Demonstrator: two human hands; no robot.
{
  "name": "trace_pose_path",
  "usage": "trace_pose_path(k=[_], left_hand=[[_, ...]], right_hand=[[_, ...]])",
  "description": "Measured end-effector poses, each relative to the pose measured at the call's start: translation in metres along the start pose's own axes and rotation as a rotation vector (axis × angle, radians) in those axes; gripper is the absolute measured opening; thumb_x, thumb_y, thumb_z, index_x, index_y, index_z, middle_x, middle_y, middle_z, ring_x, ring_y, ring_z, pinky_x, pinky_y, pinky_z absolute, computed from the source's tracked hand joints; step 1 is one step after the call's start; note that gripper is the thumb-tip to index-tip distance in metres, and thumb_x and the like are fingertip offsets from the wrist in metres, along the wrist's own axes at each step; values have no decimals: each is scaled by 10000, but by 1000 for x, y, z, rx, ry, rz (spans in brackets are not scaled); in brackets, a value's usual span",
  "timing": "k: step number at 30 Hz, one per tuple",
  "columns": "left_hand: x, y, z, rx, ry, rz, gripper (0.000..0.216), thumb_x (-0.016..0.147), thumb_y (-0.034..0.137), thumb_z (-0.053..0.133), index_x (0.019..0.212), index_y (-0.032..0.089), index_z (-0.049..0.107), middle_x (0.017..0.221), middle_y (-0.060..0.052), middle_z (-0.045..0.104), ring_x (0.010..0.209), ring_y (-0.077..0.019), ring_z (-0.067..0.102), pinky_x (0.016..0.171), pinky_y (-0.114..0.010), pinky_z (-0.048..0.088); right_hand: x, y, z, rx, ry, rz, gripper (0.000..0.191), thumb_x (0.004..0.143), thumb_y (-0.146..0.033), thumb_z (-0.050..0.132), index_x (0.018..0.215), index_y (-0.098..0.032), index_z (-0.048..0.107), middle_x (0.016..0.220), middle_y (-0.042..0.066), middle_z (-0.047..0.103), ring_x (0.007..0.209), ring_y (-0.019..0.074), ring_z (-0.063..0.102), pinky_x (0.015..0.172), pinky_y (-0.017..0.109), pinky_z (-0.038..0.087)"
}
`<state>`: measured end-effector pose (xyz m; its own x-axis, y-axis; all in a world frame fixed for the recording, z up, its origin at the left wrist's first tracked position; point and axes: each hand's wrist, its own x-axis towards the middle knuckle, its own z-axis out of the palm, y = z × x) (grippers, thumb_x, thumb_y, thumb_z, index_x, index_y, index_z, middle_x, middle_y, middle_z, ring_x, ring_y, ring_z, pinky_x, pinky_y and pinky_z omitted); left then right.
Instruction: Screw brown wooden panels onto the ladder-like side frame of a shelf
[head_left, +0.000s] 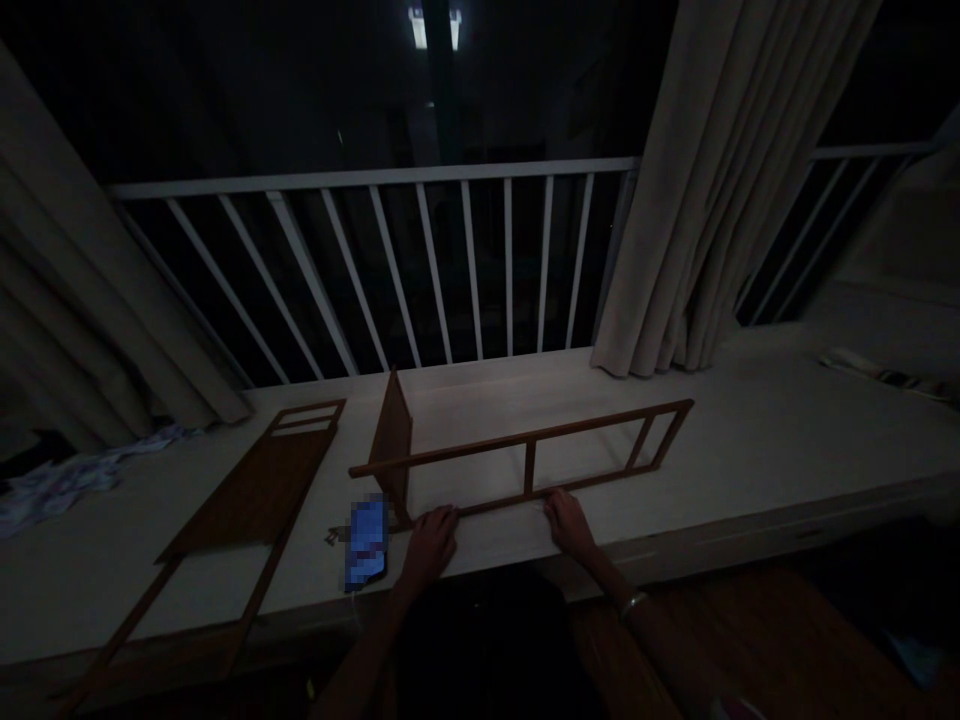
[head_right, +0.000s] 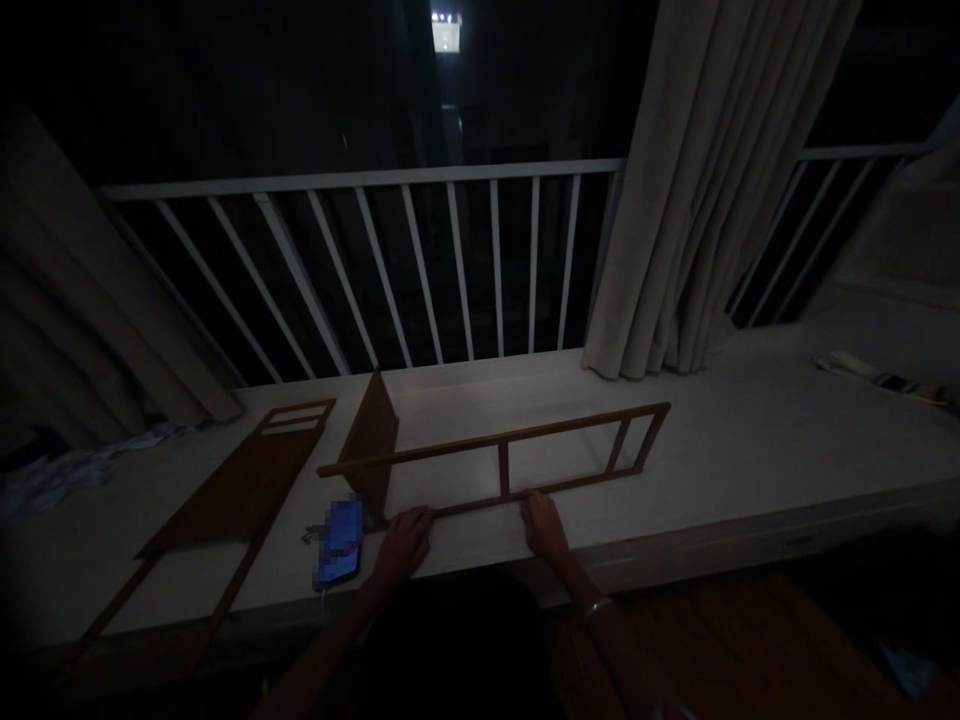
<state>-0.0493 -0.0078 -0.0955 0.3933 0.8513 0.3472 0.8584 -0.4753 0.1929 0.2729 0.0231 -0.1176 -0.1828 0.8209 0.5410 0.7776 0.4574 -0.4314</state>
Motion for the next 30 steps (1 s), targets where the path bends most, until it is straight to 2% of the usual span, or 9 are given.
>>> trace_pose_path(k=[3, 7, 13, 22, 27, 30], left_hand=[[1, -5, 6, -41, 53, -57, 467, 790, 161, 365, 1255, 200, 350, 1215, -93, 462, 1125, -209, 407, 958, -404, 283], [2, -12, 14, -99, 63, -123, 385, 819, 206, 339, 1197, 197, 413, 1141, -88, 508, 1084, -206, 440, 942, -403, 306], [5, -15, 14, -195, 94, -172, 277, 828, 244, 347, 1051, 208, 506, 1045, -72, 519, 1008, -197, 469, 890, -387, 350], [17, -19, 14, -254, 123, -271, 202, 818, 293, 393, 854, 197, 566, 896, -57, 539, 909, -192, 491, 832, -361, 357], [22, -22, 17, -252, 119, -286, 177, 806, 268, 410, 809, 191, 570, 849, -51, 545, 868, -189, 491, 814, -353, 348], [21, -23, 17, -221, 119, -277, 192, 814, 272, 397, 832, 192, 571, 862, -53, 537, 877, -192, 485, 815, -353, 340]], right_hand=[[-1, 1, 1, -14, -23, -58, 185, 798, -130, 362, 914, -161, 503, 1059, 115, 539, 986, 217, 471, 840, 374, 353], [0, 4, 1, -24, -48, -76, 127, 790, -128, 384, 811, -174, 501, 1167, 114, 498, 1068, 220, 433, 883, 403, 330], [4, 6, 8, -9, -50, -56, 109, 791, -142, 394, 788, -182, 496, 1112, 102, 533, 1049, 212, 451, 898, 404, 320], [4, 3, 16, -44, -66, -16, 109, 803, -160, 391, 811, -183, 498, 1079, 101, 539, 1026, 215, 455, 886, 393, 322], [5, -3, 12, -60, -71, 1, 129, 814, -177, 384, 806, -182, 513, 1087, 101, 528, 1027, 215, 447, 863, 377, 329], [3, -7, 11, -88, -81, 42, 144, 814, -214, 398, 788, -177, 534, 981, 98, 556, 927, 209, 486, 798, 347, 350]])
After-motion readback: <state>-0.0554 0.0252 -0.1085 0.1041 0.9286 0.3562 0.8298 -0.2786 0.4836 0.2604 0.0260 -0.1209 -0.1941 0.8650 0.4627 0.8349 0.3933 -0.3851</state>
